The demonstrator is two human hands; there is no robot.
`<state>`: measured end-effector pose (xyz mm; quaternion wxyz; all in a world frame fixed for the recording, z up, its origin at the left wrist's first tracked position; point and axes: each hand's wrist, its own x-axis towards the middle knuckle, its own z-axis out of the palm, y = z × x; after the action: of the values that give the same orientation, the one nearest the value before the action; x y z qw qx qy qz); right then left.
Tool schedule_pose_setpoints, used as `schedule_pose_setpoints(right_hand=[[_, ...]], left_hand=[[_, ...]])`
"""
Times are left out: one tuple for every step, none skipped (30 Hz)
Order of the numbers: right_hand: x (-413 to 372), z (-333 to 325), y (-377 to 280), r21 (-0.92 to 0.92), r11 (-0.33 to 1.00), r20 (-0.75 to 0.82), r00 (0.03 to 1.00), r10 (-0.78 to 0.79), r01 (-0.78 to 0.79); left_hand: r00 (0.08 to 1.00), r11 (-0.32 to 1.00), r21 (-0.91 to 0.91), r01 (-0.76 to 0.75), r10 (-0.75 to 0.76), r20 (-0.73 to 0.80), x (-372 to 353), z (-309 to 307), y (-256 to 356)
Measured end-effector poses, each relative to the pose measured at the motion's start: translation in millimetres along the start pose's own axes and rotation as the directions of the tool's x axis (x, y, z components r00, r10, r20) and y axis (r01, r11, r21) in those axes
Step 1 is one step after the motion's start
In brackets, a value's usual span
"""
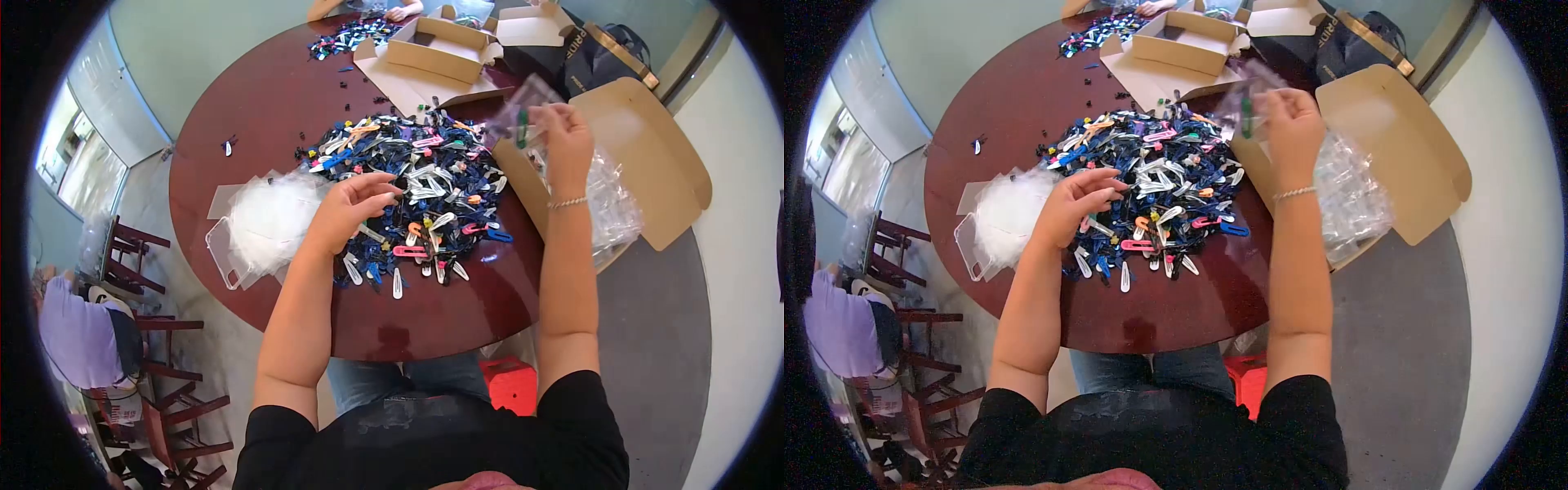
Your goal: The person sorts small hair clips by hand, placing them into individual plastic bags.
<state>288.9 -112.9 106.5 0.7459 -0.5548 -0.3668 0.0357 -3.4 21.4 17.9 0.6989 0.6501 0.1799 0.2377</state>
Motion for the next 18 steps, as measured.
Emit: schedule_pose_setpoints(right_hand=[[13.2, -13.4, 2.7, -0.004, 1.000, 0.000, 1.000, -0.003, 0.003], [24.9, -26.9, 10.9, -0.073, 0.997, -0.058, 0.998, 0.010, -0.015], [36.6, -40.7, 21.0, -0.138, 0.990, -0.117, 0.993, 0.018, -0.034], [50.1, -57.5, 39.4, -0.137, 0.990, -0.114, 0.993, 0.014, -0.030], [62.5, -74.7, 63.8, -0.168, 0.979, -0.178, 0.981, 0.082, -0.112], [68.6, -85.6, 79.4, -0.192, 0.961, -0.244, 0.959, 0.148, -0.197], [67.5, -89.6, 82.9, -0.191, 0.962, -0.242, 0.959, 0.148, -0.197], [64.0, -95.0, 87.1, -0.244, 0.919, -0.303, 0.925, 0.230, -0.309], [58.9, -96.2, 86.4, -0.290, 0.861, -0.369, 0.879, 0.303, -0.419], [56.0, -97.5, 85.0, -0.290, 0.860, -0.369, 0.878, 0.304, -0.420], [54.4, -98.8, 83.0, -0.264, 0.884, -0.414, 0.873, 0.258, -0.386], [53.6, -99.6, 84.0, -0.239, 0.905, -0.459, 0.863, 0.213, -0.351], [54.5, -100.7, 89.1, -0.240, 0.904, -0.456, 0.863, 0.217, -0.354], [56.3, -101.6, 93.5, -0.286, 0.928, -0.442, 0.892, 0.094, -0.239], [58.7, -102.6, 98.3, -0.327, 0.937, -0.418, 0.908, -0.029, -0.121], [56.0, -97.7, 90.5, -0.323, 0.938, -0.404, 0.915, -0.020, -0.122], [52.4, -92.3, 80.9, -0.444, 0.894, -0.289, 0.955, -0.071, -0.068], [46.2, -78.4, 70.5, -0.542, 0.840, -0.154, 0.982, -0.107, 0.007]], left_hand=[[1.000, 1.000, -0.010, -0.001, 0.001, -0.017, -0.4, 0.2, 0.2], [1.000, 1.000, -0.018, -0.002, 0.002, -0.023, -0.3, 0.4, 0.9], [1.000, 1.000, -0.019, -0.006, 0.005, -0.023, -0.4, 0.6, 0.3], [1.000, 1.000, -0.009, -0.004, 0.004, -0.030, -0.2, 0.3, -1.4], [0.999, 1.000, 0.003, -0.002, 0.002, -0.038, -0.1, -0.5, -2.7], [0.999, 1.000, 0.004, -0.004, 0.004, -0.040, 0.2, -1.1, -3.2], [0.999, 1.000, 0.004, -0.006, 0.006, -0.049, 0.9, -1.3, -3.8], [0.998, 1.000, 0.003, -0.006, 0.006, -0.056, 1.4, -1.9, -5.0], [0.998, 1.000, 0.003, -0.004, 0.004, -0.056, 2.1, -2.9, -7.4], [0.997, 1.000, 0.002, -0.027, 0.027, -0.067, 3.3, -3.9, -10.1], [0.996, 0.999, 0.001, -0.049, 0.049, -0.079, 4.4, -5.2, -11.6], [0.996, 0.999, 0.000, -0.047, 0.047, -0.082, 5.2, -6.5, -11.8], [0.993, 0.999, -0.018, -0.044, 0.041, -0.110, 6.4, -7.5, -11.9], [0.990, 0.999, -0.036, -0.041, 0.036, -0.139, 7.3, -8.2, -11.7], [0.988, 0.999, -0.037, -0.038, 0.032, -0.148, 7.2, -7.6, -10.7], [0.983, 0.997, -0.073, -0.035, 0.021, -0.180, 6.1, -6.3, -9.0], [0.974, 0.994, -0.106, -0.034, 0.010, -0.225, 4.2, -6.9, -7.5], [0.961, 0.990, -0.115, -0.076, 0.043, -0.273, 6.8, -6.7, -12.5]])
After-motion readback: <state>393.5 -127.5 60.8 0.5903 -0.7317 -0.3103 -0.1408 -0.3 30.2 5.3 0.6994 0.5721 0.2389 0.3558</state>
